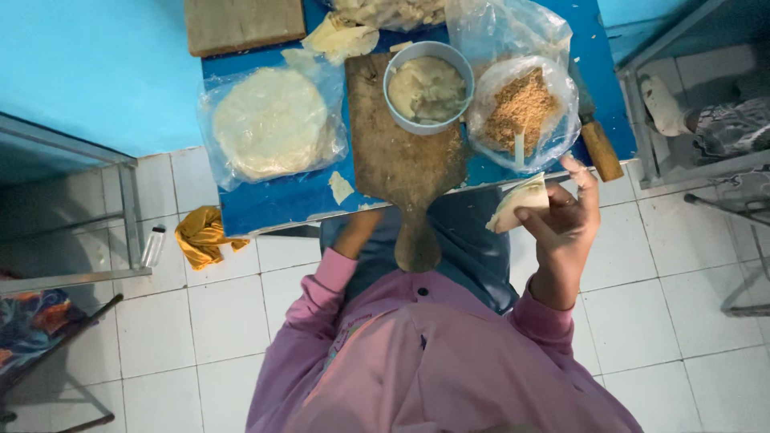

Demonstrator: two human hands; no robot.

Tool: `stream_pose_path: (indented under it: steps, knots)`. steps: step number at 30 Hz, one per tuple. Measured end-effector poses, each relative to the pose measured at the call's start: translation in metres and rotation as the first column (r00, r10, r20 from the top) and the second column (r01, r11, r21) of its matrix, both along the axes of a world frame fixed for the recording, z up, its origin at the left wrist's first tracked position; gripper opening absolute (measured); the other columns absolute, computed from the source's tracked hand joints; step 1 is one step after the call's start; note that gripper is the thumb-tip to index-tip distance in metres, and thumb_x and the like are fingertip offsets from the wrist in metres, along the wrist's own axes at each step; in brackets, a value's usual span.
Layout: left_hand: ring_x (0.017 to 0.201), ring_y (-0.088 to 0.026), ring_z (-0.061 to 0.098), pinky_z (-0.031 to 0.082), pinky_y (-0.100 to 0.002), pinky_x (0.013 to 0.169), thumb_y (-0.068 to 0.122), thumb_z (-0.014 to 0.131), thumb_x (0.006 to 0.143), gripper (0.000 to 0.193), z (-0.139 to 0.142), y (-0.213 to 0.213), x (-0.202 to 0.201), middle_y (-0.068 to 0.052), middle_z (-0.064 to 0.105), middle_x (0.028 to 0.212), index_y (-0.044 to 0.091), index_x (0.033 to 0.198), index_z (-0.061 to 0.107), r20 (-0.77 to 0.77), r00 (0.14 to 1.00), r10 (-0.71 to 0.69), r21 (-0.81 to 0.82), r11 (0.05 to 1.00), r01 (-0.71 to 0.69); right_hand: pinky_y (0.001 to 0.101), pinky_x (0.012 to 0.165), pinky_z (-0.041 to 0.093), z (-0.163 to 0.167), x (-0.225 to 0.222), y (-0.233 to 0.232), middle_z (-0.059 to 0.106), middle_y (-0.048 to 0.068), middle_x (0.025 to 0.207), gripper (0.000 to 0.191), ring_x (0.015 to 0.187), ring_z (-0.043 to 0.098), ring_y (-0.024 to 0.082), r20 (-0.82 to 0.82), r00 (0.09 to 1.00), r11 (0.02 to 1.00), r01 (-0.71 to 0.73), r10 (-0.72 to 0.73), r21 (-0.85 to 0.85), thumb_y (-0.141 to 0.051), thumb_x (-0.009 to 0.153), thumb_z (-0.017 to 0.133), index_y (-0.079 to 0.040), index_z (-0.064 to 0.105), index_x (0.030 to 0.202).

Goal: The person folds triangular pastry wrappers into cones, spoons filling from a bowl into each wrapper, and presses the edges closed, placing the finished filled pastries aside. They repeat this cycle, occasionally repositioning wrappers and the filling bowl on the cutting board.

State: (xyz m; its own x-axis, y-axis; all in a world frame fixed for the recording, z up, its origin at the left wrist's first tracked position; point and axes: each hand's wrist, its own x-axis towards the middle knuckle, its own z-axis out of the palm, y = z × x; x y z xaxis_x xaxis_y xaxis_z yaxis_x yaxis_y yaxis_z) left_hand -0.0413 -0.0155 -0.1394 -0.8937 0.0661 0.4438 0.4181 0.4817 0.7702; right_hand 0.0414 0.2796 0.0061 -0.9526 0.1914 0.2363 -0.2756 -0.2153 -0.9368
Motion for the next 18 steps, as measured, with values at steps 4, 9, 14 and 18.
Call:
stream_pose_path:
  steps: [4, 9, 14, 18]
  knots:
    - [0.13, -0.043, 0.058, 0.04, -0.055, 0.119, 0.019, 0.059, 0.104, 0.036, 0.014, 0.073, 0.023, -0.02, 0.067, 0.136, 0.005, 0.136, 0.065, 0.133, 0.845, -0.517, -0.252, 0.807, 0.534, 0.0359, 0.091, 0.06, -0.007, -0.007, -0.001, 0.069, 0.017, 0.111, 0.082, 0.104, 0.071, 0.024, -0.01, 1.0, 0.999, -0.004, 0.004, 0.043, 0.025, 0.087, 0.07, -0.006, 0.041, 0.157]
    - [0.131, -0.042, 0.058, 0.041, -0.055, 0.118, 0.02, 0.058, 0.104, 0.037, 0.021, 0.078, -0.005, -0.019, 0.066, 0.138, 0.006, 0.137, 0.063, 0.036, 0.869, -0.494, -0.149, 0.857, 0.494, 0.0364, 0.09, 0.061, -0.009, -0.009, -0.001, 0.07, 0.018, 0.114, 0.078, 0.105, 0.072, 0.024, 0.03, 0.999, 0.999, -0.044, 0.045, -0.014, 0.023, 0.087, 0.07, -0.005, 0.042, 0.153]
    - [0.131, -0.04, 0.057, 0.041, -0.055, 0.118, 0.022, 0.057, 0.104, 0.038, 0.019, 0.053, -0.029, -0.018, 0.065, 0.139, 0.007, 0.139, 0.062, 0.008, 0.941, -0.337, 0.011, 0.941, 0.337, 0.036, 0.091, 0.061, -0.006, -0.011, 0.001, 0.07, 0.019, 0.116, 0.076, 0.109, 0.072, 0.024, 0.049, 0.999, 1.0, -0.006, 0.007, -0.016, 0.022, 0.086, 0.069, -0.003, 0.042, 0.152]
    - [0.132, -0.04, 0.057, 0.041, -0.055, 0.118, 0.023, 0.056, 0.105, 0.039, 0.018, 0.093, -0.004, -0.017, 0.064, 0.14, 0.008, 0.14, 0.061, 0.119, 0.728, -0.675, -0.14, 0.714, 0.686, 0.035, 0.091, 0.06, -0.006, -0.014, -0.001, 0.07, 0.021, 0.118, 0.073, 0.107, 0.071, 0.024, 0.046, 0.999, 1.0, -0.011, 0.012, -0.025, 0.023, 0.087, 0.068, -0.003, 0.044, 0.151]
